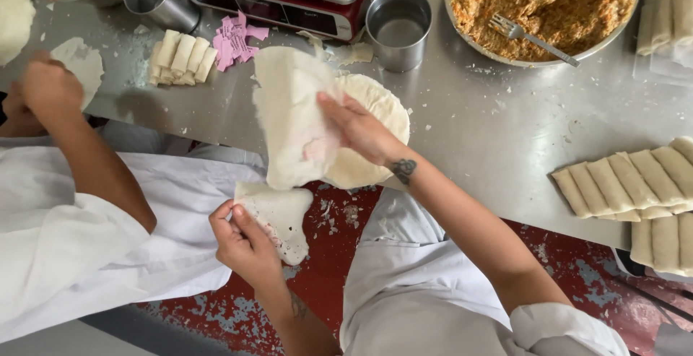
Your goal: Assembling spring rolls by placing filling on thin wrappers and rolling them into cylinders on a production table.
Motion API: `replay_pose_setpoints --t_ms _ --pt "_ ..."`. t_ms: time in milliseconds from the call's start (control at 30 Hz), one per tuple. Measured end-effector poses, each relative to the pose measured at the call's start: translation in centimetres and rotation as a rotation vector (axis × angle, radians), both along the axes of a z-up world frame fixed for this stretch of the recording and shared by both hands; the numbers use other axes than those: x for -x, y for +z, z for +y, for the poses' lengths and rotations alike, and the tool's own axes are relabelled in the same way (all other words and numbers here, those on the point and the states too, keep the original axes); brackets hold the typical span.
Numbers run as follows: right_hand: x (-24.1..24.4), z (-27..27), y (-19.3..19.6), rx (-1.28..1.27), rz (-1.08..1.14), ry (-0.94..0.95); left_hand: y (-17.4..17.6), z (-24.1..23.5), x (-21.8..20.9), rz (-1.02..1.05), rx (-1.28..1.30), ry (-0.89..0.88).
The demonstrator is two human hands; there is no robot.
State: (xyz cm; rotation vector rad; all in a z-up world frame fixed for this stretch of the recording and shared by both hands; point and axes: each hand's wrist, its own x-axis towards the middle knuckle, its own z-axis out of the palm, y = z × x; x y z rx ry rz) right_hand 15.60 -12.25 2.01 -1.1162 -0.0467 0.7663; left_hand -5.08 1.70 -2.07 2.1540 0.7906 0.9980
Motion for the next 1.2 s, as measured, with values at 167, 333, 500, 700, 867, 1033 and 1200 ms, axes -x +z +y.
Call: replay_pose_setpoints --t_ms 167,333,500,700,867,1033,1200 --pt "-1.3 -5.7 -8.9 0.397 -0.371 -0.033 -1.8 0.5 -0.7 0.002 0.010 -0.087" --pt "1.7 -7.9 -7.3 0.634 -0.534 -0.035 -2.0 -0.4 -2.1 0.000 0.019 -0.207" --pt "5.4 -10.6 -3.5 0.902 -1.237 0.055 0.7 -4.2 -2.7 0.306 0.174 -0.783" --pt "8.1 -16.5 -1.2 0.481 -0.972 0.154 3.6 -7.2 -4.9 0.531 0.234 -1.123" --pt "9.6 -25.2 -4.0 0.681 -0.604 -0.088 -0.4 -8.9 -8.1 0.559 0.149 -1.226" --pt "7.8 -29.6 -6.9 0.989 -0.652 -0.280 -2.9 -13.3 -14.0 0.378 0.146 -1.237" --pt "4.2 -26.9 -9.5 1.451 -1.165 -0.478 -5.4 -20.3 -17.8 0.115 -0.341 -0.939"
